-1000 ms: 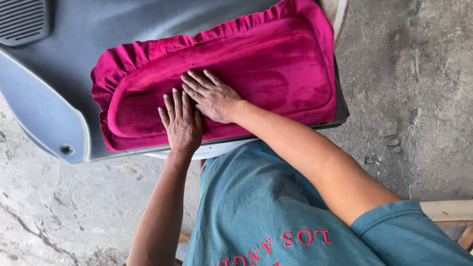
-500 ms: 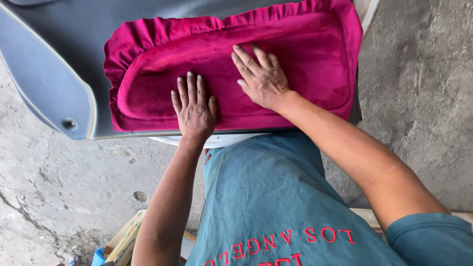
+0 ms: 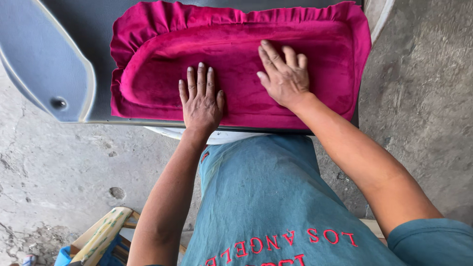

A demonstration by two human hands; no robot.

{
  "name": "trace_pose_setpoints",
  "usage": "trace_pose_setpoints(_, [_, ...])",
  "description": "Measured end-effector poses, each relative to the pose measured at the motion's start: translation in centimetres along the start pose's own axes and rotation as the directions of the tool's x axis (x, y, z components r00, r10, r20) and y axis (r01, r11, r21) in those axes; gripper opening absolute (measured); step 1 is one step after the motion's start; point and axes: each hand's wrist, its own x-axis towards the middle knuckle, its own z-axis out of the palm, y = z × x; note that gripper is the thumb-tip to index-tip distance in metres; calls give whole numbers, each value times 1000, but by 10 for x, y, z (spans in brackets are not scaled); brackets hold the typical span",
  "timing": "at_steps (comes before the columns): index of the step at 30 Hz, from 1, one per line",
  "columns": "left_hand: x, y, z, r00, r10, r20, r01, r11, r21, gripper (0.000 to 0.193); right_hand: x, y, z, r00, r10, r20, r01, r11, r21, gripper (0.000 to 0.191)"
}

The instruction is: The person fits a magenta fabric cover with a ruffled edge onto a gray plastic vehicle interior panel lying on a round table. They align the fabric over the recessed area, press and smooth it with both hands, and tuck and pull the edges to seat the cover onto the panel.

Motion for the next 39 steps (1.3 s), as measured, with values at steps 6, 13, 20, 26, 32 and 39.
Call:
trace_pose_setpoints(6, [-1, -3, 3, 1000, 12, -8, -12, 1000, -2, 65, -12, 5, 0, 999, 52, 12, -52, 999, -16, 61])
trace_pose_setpoints(13, [1, 2, -2, 991, 53, -126, -53, 999, 4, 64, -22, 38, -5, 978, 154, -142, -136, 983, 124, 43])
trace_pose_setpoints(20, [61, 20, -22, 845, 226, -484, -254, 967, 8, 56, 18, 59, -14, 923, 152, -355, -107, 984, 144, 54])
trace_pose_setpoints(26, [118, 22, -42, 830, 349, -435, -335, 936, 111, 53, 37, 51, -14, 937, 130, -325, -107, 990, 88, 64])
trace_pose_setpoints(32, [127, 22, -38, 820, 371, -435, -330, 929, 171, 58, 42, 51, -8, 929, 135, -344, -127, 991, 46, 71])
trace_pose_setpoints(39, [126, 20, -32, 858, 338, -387, -314, 941, 128, 56, 40, 51, -4, 929, 219, -300, -182, 972, 145, 67])
